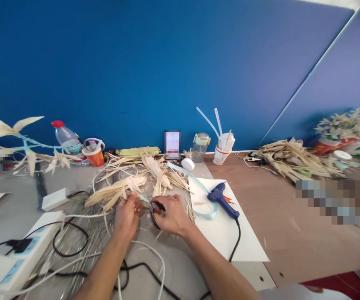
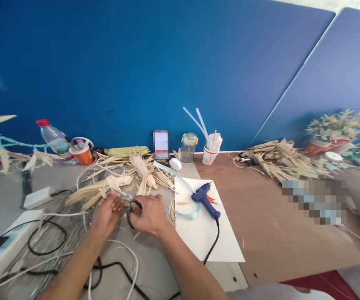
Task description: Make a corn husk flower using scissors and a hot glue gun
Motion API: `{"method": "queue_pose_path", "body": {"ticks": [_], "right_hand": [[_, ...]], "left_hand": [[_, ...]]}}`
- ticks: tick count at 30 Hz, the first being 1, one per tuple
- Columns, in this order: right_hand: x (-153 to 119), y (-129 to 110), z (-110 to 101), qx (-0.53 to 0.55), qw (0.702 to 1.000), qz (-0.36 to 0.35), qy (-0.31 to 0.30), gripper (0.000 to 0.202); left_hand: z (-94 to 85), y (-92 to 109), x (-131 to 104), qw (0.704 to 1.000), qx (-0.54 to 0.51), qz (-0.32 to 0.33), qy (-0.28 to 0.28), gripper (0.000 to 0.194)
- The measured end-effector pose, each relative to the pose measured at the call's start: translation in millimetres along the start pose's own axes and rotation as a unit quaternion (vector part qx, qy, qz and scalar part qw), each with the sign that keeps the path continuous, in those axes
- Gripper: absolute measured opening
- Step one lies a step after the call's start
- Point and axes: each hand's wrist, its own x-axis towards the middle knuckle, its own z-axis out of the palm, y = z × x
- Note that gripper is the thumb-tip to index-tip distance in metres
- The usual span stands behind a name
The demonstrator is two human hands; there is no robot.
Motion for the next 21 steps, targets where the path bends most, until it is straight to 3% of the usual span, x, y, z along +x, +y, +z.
{"method": "queue_pose_path", "body": {"ticks": [5, 11, 21], "right_hand": [[-2.8, -3.5, 6.8, -0.022, 1.000, -0.016, -0.006, 0.023], [-1.9, -4.9, 9.6, -0.014, 1.000, -0.019, -0.007, 0.007], [-0.4, -1.9, 13.3, 0.021, 1.000, -0.003, 0.000, 0.007]], "left_hand": [[-3.7, -2.5, 2.6, 1.000, -0.005, -0.007, -0.010, 0.034], [1.5, -2.9, -2.1, 0.999, 0.010, -0.017, -0.029, 0.036], [3.7, -3.0, -5.1, 0.999, 0.031, -0.026, -0.027, 0.039]]}}
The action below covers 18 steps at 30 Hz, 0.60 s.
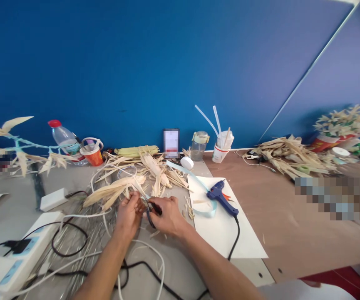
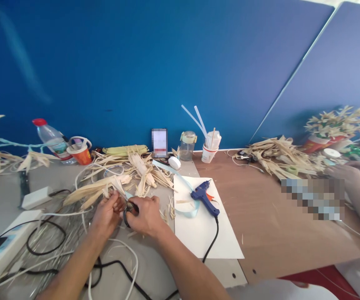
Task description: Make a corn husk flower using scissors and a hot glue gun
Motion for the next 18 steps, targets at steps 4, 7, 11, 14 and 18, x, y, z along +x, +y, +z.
{"method": "queue_pose_path", "body": {"ticks": [4, 7, 11, 14, 18], "right_hand": [[0.4, 0.0, -1.6, -0.005, 1.000, 0.009, -0.005, 0.012], [0.3, -0.1, -2.3, -0.012, 1.000, 0.010, -0.005, 0.010], [0.5, -0.4, -2.9, -0.015, 1.000, 0.016, -0.007, 0.010], [1.1, -0.7, -3.8, 0.001, 1.000, 0.020, -0.005, 0.014], [2.0, 0.6, -4.1, 0.043, 0.999, 0.027, -0.012, 0.021]], "left_hand": [[-0.8, -1.6, -0.4, 0.999, 0.029, 0.012, 0.008, 0.041], [-1.2, -2.0, -0.5, 0.999, 0.043, 0.015, 0.011, 0.040], [-1.6, -2.7, 0.7, 0.998, 0.055, 0.026, 0.026, 0.039], [-1.4, -3.2, 1.1, 0.997, 0.057, 0.026, 0.037, 0.040], [-0.8, -2.8, 0.7, 0.998, 0.051, 0.019, 0.036, 0.041]]}}
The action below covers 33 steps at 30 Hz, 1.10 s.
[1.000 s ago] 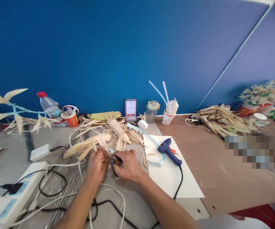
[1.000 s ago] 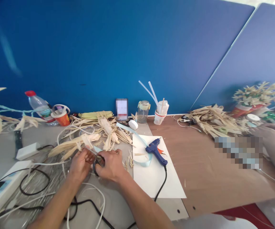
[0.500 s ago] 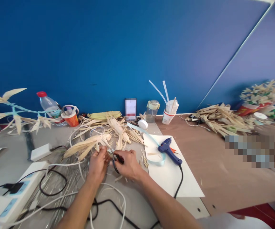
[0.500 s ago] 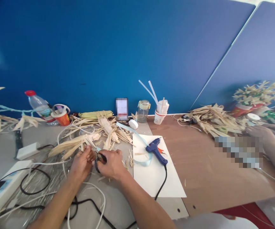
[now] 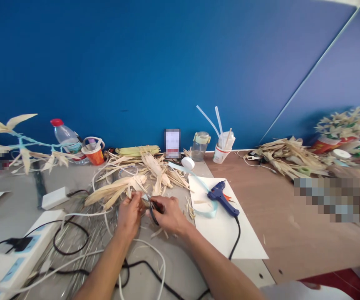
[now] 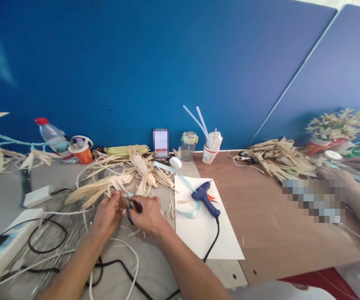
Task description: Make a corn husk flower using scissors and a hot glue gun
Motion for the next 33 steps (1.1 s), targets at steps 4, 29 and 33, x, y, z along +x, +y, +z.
{"method": "queue_pose_path", "body": {"ticks": [4, 29, 33], "right_hand": [[1.2, 2.9, 0.5, 0.028, 1.000, 0.012, -0.005, 0.024], [-1.4, 1.4, -1.0, -0.063, 0.998, -0.022, -0.008, 0.018], [-1.6, 2.5, 3.7, -0.076, 0.997, -0.029, -0.005, 0.015]], "left_hand": [[0.1, 2.0, -0.6, 1.000, -0.002, -0.009, -0.004, 0.040], [-0.9, 3.0, 1.9, 1.000, -0.024, 0.017, -0.011, 0.033], [-1.7, -1.0, 2.8, 1.000, -0.004, 0.022, -0.007, 0.033]]}}
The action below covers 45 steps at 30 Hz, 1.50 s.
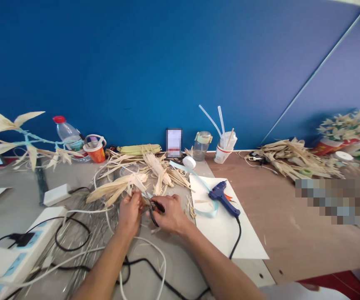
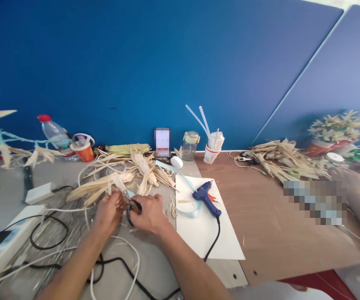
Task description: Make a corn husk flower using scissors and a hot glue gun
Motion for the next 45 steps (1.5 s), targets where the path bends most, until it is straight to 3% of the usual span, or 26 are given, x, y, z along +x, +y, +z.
{"method": "queue_pose_path", "body": {"ticks": [9, 21, 45], "right_hand": [[0.3, -2.1, -1.7, 0.007, 1.000, 0.004, 0.001, 0.008], [0.1, -2.9, -2.5, 0.049, 0.999, 0.019, -0.003, 0.018], [1.4, 0.2, -0.2, 0.114, 0.993, 0.020, -0.020, 0.017]], "left_hand": [[-4.8, -6.9, 0.8, 0.999, 0.038, 0.015, 0.019, 0.034], [-2.7, -4.1, -1.2, 0.999, 0.043, 0.010, 0.014, 0.037], [-2.7, -3.3, -0.4, 0.999, 0.046, 0.010, 0.012, 0.040]]}}
